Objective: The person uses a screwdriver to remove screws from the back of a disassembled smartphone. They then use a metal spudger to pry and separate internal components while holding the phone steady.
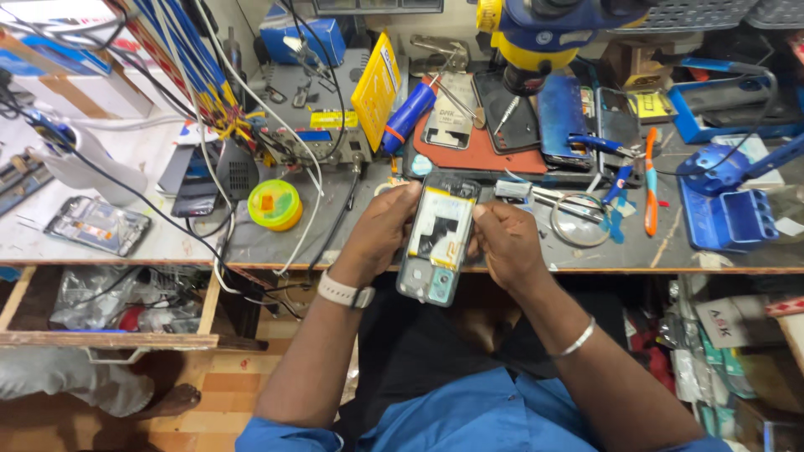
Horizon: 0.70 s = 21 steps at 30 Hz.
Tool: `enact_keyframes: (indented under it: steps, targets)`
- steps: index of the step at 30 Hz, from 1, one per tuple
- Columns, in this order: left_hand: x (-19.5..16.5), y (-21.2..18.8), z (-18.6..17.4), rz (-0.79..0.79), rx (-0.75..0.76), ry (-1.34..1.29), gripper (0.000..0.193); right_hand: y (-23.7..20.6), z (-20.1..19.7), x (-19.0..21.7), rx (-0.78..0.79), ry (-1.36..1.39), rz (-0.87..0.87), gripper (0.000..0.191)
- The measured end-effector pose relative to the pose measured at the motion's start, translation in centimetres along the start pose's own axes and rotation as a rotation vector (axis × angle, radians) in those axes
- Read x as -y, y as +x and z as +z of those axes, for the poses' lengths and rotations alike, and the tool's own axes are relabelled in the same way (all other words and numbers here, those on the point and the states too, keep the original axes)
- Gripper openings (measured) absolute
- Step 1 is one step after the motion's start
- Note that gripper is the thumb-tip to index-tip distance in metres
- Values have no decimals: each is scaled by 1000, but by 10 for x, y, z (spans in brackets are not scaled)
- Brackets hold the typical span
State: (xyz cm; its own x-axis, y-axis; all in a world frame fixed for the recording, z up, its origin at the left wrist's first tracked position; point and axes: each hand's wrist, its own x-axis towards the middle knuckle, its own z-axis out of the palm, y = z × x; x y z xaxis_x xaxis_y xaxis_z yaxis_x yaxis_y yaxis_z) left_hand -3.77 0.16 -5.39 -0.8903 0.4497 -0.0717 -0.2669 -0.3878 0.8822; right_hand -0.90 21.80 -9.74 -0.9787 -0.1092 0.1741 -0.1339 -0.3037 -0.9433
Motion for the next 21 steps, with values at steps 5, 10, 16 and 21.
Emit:
enact_keyframes:
  steps: [5, 10, 16, 21]
  targets:
    - [-2, 16, 3, 245, 21, 365, 34, 2, 2, 13, 42, 258, 105, 31]
    - [12, 19, -3, 197, -5, 377, 31, 5, 2, 18, -17, 259, 185, 30]
    - [14, 10, -7, 193, 9, 421, 28, 8, 5, 16, -47, -71, 217, 25]
    - [16, 5, -7, 265, 5, 428, 28, 7, 11, 23, -49, -114, 257, 27]
